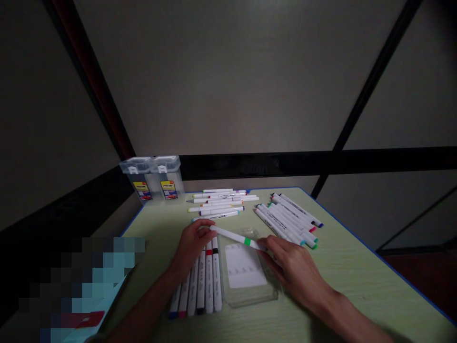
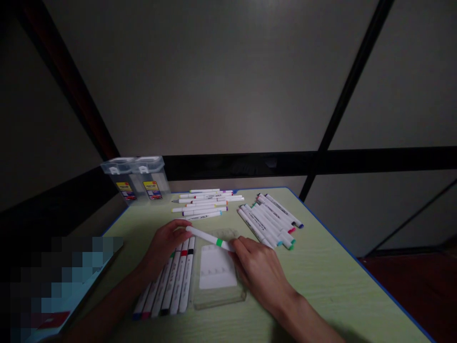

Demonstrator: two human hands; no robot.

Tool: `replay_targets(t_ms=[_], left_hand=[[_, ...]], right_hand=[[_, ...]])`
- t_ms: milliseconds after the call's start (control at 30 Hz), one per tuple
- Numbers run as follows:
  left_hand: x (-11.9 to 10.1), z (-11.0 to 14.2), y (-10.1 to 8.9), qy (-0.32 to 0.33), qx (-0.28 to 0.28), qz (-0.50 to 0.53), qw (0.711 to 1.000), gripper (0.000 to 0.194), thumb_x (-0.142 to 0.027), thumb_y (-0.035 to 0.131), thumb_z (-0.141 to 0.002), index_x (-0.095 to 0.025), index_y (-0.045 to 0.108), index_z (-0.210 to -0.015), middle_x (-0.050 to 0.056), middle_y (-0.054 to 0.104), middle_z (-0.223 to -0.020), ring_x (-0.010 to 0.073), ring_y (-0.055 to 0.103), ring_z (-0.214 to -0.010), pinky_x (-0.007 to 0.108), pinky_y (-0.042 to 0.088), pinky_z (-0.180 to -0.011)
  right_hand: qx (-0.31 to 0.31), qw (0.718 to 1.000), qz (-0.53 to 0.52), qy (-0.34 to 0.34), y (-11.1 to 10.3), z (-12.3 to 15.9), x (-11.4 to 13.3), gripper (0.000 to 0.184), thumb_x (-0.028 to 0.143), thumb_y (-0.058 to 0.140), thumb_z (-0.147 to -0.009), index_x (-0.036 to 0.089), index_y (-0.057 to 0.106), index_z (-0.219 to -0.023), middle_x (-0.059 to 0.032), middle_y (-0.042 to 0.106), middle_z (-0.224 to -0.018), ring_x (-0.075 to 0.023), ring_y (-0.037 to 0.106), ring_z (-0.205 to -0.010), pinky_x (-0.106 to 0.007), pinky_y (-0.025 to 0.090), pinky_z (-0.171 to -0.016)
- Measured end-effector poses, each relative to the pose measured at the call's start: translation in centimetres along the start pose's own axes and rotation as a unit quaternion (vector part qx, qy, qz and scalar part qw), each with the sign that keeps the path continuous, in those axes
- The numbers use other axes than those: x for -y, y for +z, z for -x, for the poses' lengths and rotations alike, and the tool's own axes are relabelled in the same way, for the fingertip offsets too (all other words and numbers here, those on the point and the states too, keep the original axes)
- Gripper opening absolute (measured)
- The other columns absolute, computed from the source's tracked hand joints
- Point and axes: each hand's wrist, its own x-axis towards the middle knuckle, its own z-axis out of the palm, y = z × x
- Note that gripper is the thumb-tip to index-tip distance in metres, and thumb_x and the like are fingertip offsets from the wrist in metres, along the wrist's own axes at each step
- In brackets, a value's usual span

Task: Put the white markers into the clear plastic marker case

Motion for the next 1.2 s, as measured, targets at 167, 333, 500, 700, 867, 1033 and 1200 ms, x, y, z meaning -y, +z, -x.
replay_targets(t_ms=[167, 333, 500, 700, 867, 1033, 1200], left_hand=[[-0.1, 0.1, 0.1, -0.009, -0.012, 0.003, 1.0, 0.03, -0.024, 0.066, -0.056, -0.015, 0.054, -0.082, -0.002, 0.063, -0.062, 0.0133, 0.06, -0.065, 0.021, 0.042, -0.059], [0.3, -0.1, 0.0, -0.001, -0.021, -0.003, 1.0, 0.029, -0.023, 0.065, -0.058, -0.013, 0.057, -0.083, 0.002, 0.065, -0.074, 0.017, 0.062, -0.074, 0.024, 0.046, -0.063], [0.5, -0.3, 0.0, 0.018, -0.016, 0.007, 1.0, 0.032, -0.023, 0.065, -0.058, -0.012, 0.058, -0.087, 0.007, 0.065, -0.09, 0.0189, 0.064, -0.08, 0.029, 0.047, -0.074], [0.4, -0.3, 0.0, 0.015, -0.01, -0.007, 1.0, 0.032, -0.018, 0.063, -0.059, -0.011, 0.06, -0.089, 0.008, 0.067, -0.086, 0.0187, 0.064, -0.077, 0.03, 0.048, -0.073], [0.6, -0.4, 0.0, 0.008, 0.001, 0.004, 1.0, 0.034, -0.017, 0.065, -0.056, -0.01, 0.061, -0.089, 0.006, 0.069, -0.08, 0.0186, 0.064, -0.078, 0.031, 0.048, -0.076], [0.2, 0.0, 0.0, 0.011, -0.016, 0.005, 1.0, 0.03, -0.021, 0.069, -0.054, -0.011, 0.065, -0.082, 0.005, 0.07, -0.079, 0.019, 0.064, -0.079, 0.032, 0.048, -0.079], [-0.7, 0.6, 0.0, 0.009, -0.012, -0.006, 1.0, 0.019, -0.023, 0.069, -0.056, -0.013, 0.067, -0.071, 0.002, 0.069, -0.066, 0.0165, 0.064, -0.066, 0.027, 0.051, -0.066]], right_hand=[[0.001, 1.0, -0.013, -0.012, 0.0, 0.1, 0.3, 0.018, 0.019, 0.036, -0.086, 0.016, 0.053, -0.084, -0.0051, 0.058, -0.069, -0.0151, 0.056, -0.059, -0.024, 0.039, -0.053], [0.013, 0.999, -0.021, -0.022, 0.0, 0.2, 0.4, 0.018, 0.021, 0.037, -0.088, 0.015, 0.053, -0.083, -0.0048, 0.058, -0.069, -0.0153, 0.055, -0.061, -0.025, 0.038, -0.054], [-0.006, 0.998, -0.033, -0.057, 0.3, 0.4, 0.8, 0.021, 0.024, 0.037, -0.089, 0.016, 0.054, -0.079, -0.0041, 0.057, -0.067, -0.0138, 0.054, -0.06, -0.024, 0.038, -0.055], [-0.007, 0.996, -0.038, -0.079, 0.5, 0.4, 1.2, 0.024, 0.025, 0.035, -0.09, 0.014, 0.056, -0.085, -0.004, 0.058, -0.067, -0.0133, 0.054, -0.06, -0.023, 0.038, -0.054], [-0.033, 0.994, -0.068, -0.08, 0.6, 0.5, 0.9, 0.022, 0.022, 0.036, -0.09, 0.013, 0.056, -0.086, -0.0047, 0.057, -0.067, -0.0131, 0.054, -0.06, -0.023, 0.039, -0.054], [-0.106, 0.983, -0.143, -0.036, 0.3, 0.6, 0.9, 0.016, 0.022, 0.044, -0.086, 0.014, 0.057, -0.091, -0.0026, 0.057, -0.065, -0.0109, 0.051, -0.054, -0.022, 0.041, -0.051], [-0.189, 0.921, -0.304, 0.153, -0.2, -0.1, 1.1, 0.015, 0.031, 0.058, -0.076, 0.017, 0.06, -0.079, 0.002, 0.052, -0.053, -0.0102, 0.046, -0.045, -0.022, 0.038, -0.042]])
